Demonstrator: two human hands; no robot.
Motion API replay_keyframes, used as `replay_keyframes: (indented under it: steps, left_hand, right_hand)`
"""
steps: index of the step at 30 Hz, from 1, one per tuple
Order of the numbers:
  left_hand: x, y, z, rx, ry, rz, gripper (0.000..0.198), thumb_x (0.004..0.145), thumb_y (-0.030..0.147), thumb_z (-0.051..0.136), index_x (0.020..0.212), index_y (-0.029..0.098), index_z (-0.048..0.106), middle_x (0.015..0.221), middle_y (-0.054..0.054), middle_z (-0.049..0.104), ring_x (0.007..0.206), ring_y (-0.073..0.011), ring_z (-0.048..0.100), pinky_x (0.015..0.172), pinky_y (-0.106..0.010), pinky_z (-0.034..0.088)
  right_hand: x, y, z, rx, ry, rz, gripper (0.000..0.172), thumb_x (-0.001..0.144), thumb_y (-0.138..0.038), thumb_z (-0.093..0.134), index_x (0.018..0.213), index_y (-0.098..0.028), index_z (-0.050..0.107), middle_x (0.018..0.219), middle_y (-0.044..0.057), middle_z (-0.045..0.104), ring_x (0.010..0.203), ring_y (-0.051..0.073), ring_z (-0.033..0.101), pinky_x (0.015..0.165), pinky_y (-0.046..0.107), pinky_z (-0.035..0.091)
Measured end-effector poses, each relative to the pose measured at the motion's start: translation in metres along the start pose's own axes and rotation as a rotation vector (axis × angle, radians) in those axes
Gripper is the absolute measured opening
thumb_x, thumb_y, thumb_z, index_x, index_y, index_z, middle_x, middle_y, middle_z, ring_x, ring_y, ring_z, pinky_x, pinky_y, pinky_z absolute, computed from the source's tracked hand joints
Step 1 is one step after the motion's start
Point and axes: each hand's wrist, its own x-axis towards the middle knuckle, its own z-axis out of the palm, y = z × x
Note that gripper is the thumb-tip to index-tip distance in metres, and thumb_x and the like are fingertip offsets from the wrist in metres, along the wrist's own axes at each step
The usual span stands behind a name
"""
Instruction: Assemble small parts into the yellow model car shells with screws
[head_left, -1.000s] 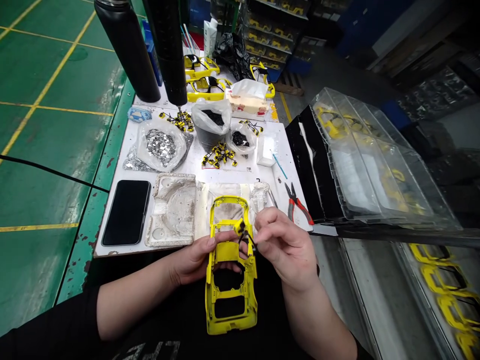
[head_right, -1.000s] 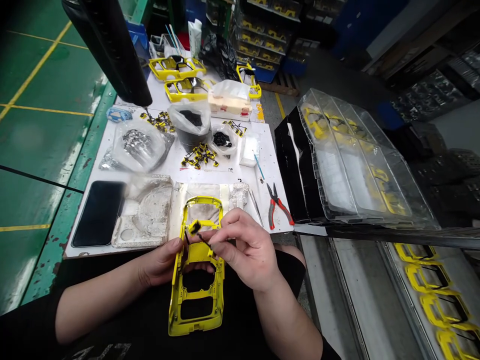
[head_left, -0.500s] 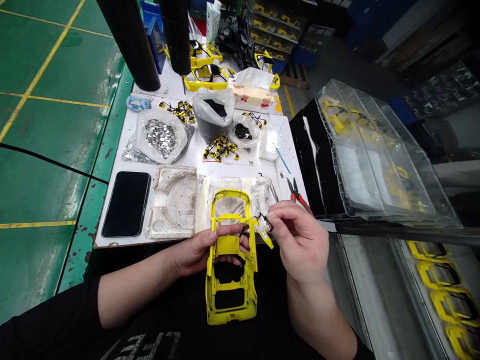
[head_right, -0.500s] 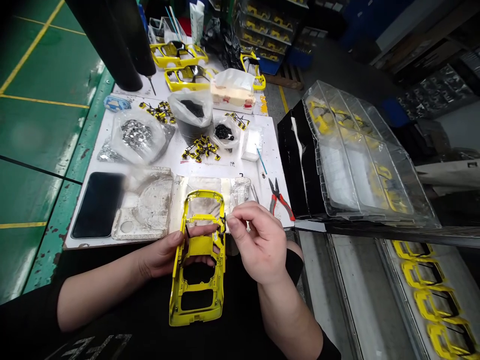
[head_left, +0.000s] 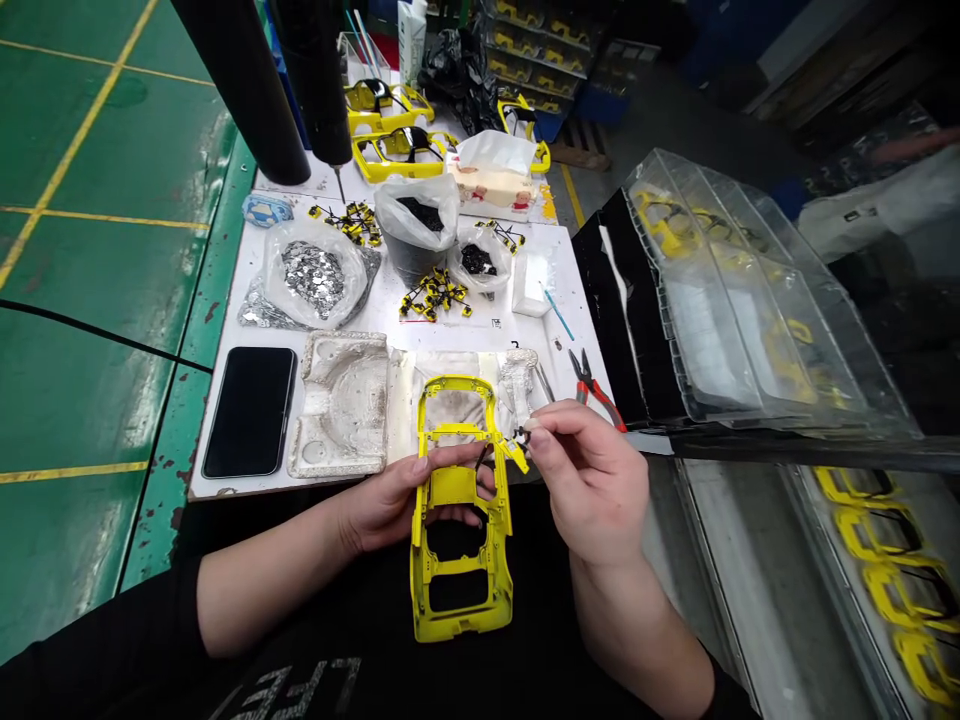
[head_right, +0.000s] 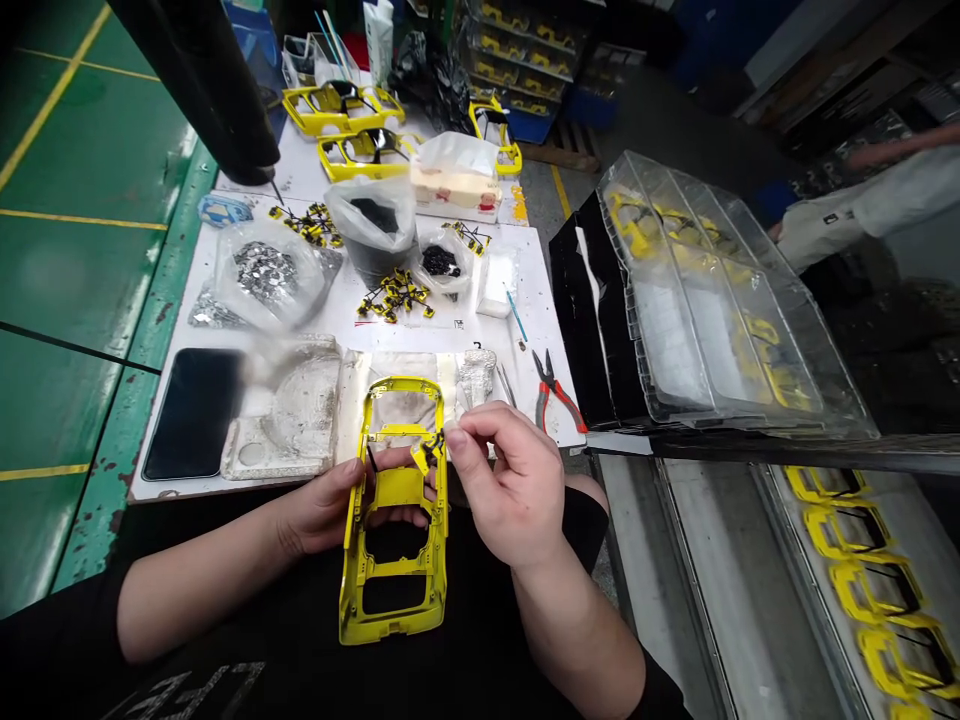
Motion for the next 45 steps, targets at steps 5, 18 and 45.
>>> replay_keyframes:
  steps: [5, 18, 45]
  left_hand:
    - [0.0, 0.002, 0.003, -0.01, 0.014, -0.003, 0.073, 0.095, 0.065, 0.084, 0.152, 0.019, 0.074, 0.142, -0.019, 0.076, 0.132, -0.0327, 0.07, 0.11, -0.046, 0.06]
    - [-0.002, 0.002, 0.017, -0.001, 0.046, 0.022, 0.061, 0.097, 0.061, 0.084, 0.143, 0.021, 0.079, 0.148, -0.019, 0.074, 0.127, -0.0312, 0.074, 0.103, -0.044, 0.067]
    - [0.028, -0.002, 0.099, 0.059, 0.234, 0.143, 0.046, 0.104, 0.04, 0.072, 0.147, 0.025, 0.071, 0.133, -0.014, 0.08, 0.116, -0.0342, 0.079, 0.104, -0.05, 0.063]
  right_hand:
    - [-0.002, -0.009, -0.004, -0.059, 0.016, -0.014, 0.007, 0.109, -0.022, 0.072, 0.103, -0.024, 0.074, 0.098, 0.001, 0.072, 0.089, 0.017, 0.066, 0.08, 0.032, 0.053]
    - [-0.012, -0.016, -0.013, 0.018, 0.012, -0.067, 0.007, 0.112, -0.02, 0.066, 0.108, -0.026, 0.067, 0.128, 0.003, 0.076, 0.117, 0.021, 0.073, 0.101, 0.037, 0.057]
    - [-0.007, -0.041, -0.048, -0.542, -0.288, -0.244, 0.026, 0.11, -0.011, 0.066, 0.131, -0.017, 0.08, 0.129, 0.008, 0.079, 0.118, 0.024, 0.077, 0.108, 0.041, 0.064]
